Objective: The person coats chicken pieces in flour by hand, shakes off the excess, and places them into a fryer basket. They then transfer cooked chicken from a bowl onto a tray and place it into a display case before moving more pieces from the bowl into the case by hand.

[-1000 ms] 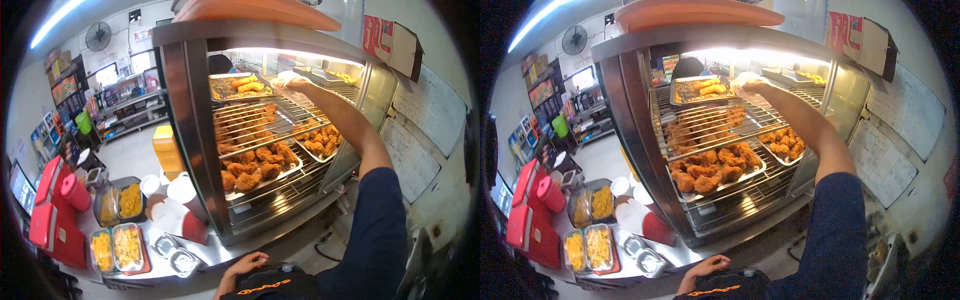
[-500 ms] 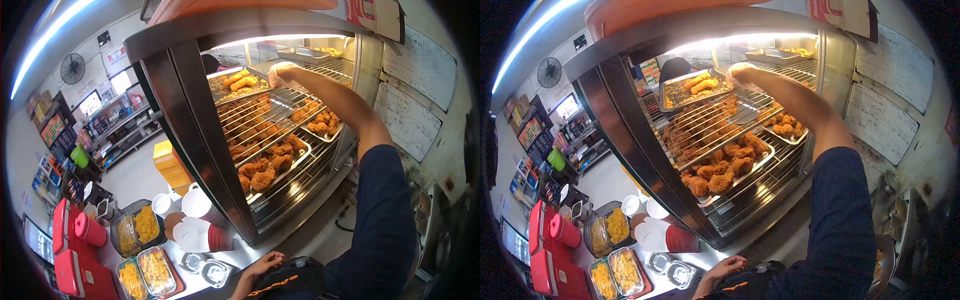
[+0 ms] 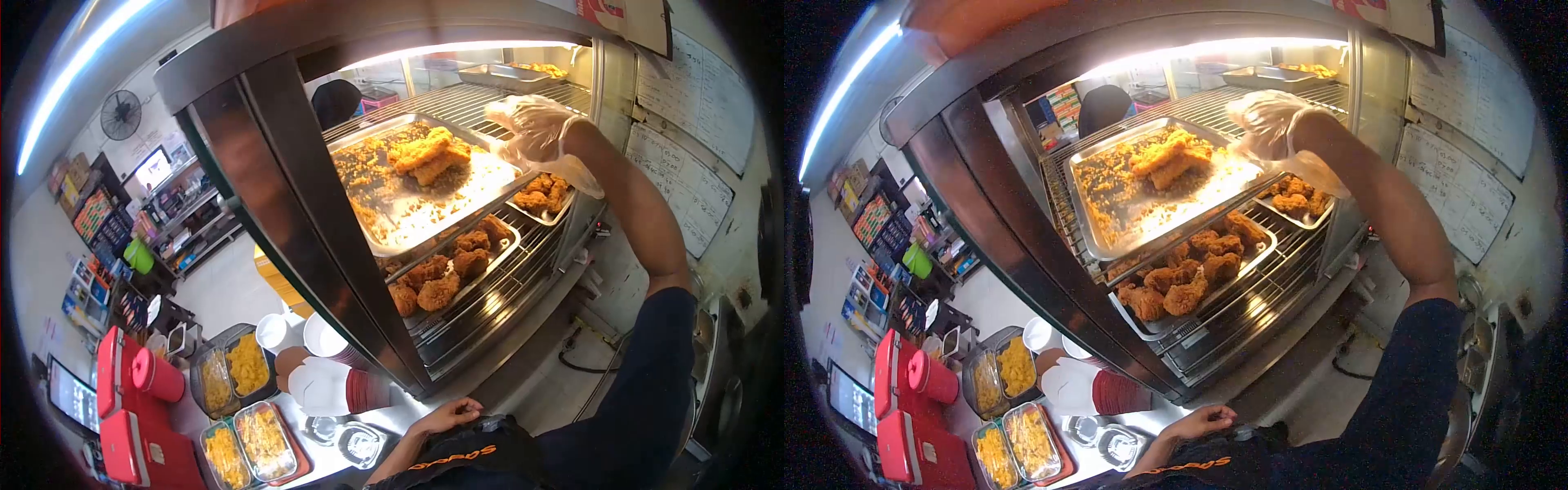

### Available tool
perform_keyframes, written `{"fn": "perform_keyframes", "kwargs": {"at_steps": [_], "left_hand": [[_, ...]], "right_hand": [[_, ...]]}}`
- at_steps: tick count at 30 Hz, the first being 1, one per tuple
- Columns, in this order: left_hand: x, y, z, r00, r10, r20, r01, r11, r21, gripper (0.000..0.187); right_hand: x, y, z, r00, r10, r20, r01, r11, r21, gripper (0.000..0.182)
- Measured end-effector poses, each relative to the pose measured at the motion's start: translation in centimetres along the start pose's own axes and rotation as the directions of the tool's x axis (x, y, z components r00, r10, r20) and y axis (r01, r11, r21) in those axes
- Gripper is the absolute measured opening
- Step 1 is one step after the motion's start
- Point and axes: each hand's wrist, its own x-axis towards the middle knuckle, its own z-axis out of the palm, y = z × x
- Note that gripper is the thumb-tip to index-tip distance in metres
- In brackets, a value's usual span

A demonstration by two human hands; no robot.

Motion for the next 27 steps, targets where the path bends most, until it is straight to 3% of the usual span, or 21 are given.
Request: {"fn": "perform_keyframes", "kwargs": {"at_steps": [2,5,7,8,9,10,12,15,17,19,20,24,26,27], "left_hand": [[0.2,0.3,0.1,1.0,-0.011,0.008,0.011,1.0,0.018,0.035],[0.9,-0.2,0.2,1.0,-0.01,0.027,0.01,1.0,0.009,0.034],[0.7,0.0,0.3,0.999,-0.016,0.029,0.016,1.0,-0.021,0.033],[0.6,0.1,0.7,0.999,-0.031,0.029,0.032,0.999,-0.021,0.033],[0.5,0.2,1.0,1.0,-0.018,-0.02,0.018,0.999,-0.028,0.034],[0.5,0.3,1.0,0.998,-0.007,-0.07,0.005,1.0,-0.026,0.034],[0.4,-0.6,0.8,0.994,0.028,-0.102,-0.025,0.999,0.031,0.035],[-0.5,-0.6,1.1,0.99,-0.072,-0.124,0.061,0.994,-0.092,0.034],[-0.7,-1.7,0.7,0.991,-0.064,-0.117,0.057,0.997,-0.059,0.033],[-1.3,-0.9,0.8,0.987,-0.075,-0.141,0.069,0.997,-0.046,0.033],[-1.5,-0.6,0.7,0.983,-0.077,-0.164,0.072,0.997,-0.036,0.033],[-1.9,-0.9,0.5,0.98,-0.062,-0.191,0.056,0.998,-0.035,0.033],[-2.1,-0.4,0.9,0.971,-0.109,-0.213,0.081,0.988,-0.135,0.033],[-2.2,-0.5,1.1,0.972,-0.112,-0.208,0.083,0.987,-0.14,0.033]], "right_hand": [[0.1,-1.1,-1.5,0.947,-0.168,0.274,0.13,0.98,0.151,0.084],[8.4,1.9,6.2,0.83,-0.554,0.064,0.48,0.769,0.422,0.095],[8.7,-0.4,5.6,0.824,-0.556,0.107,0.498,0.802,0.33,0.092],[6.4,-2.9,1.9,0.828,-0.479,0.292,0.376,0.86,0.344,0.088],[9.1,-2.4,3.7,0.802,-0.546,0.242,0.447,0.817,0.364,0.08],[9.0,-3.2,3.2,0.807,-0.544,0.228,0.443,0.815,0.374,0.08],[8.9,-4.7,1.6,0.753,-0.611,0.244,0.448,0.748,0.49,0.063],[13.8,-5.7,2.0,0.592,-0.795,0.128,0.273,0.347,0.897,0.039],[15.9,-7.0,2.1,0.582,-0.811,0.065,0.273,0.27,0.923,0.036],[17.4,-8.9,2.4,0.751,-0.659,-0.053,0.405,0.395,0.825,0.037],[17.8,-9.6,2.3,0.751,-0.658,-0.06,0.409,0.392,0.824,0.037],[19.7,-10.9,3.7,0.697,-0.708,0.114,0.161,0.31,0.937,0.052],[19.6,-10.4,4.7,0.725,-0.687,-0.054,0.381,0.334,0.862,0.055],[18.7,-10.0,3.5,0.763,-0.639,-0.097,0.555,0.571,0.605,0.056]]}}
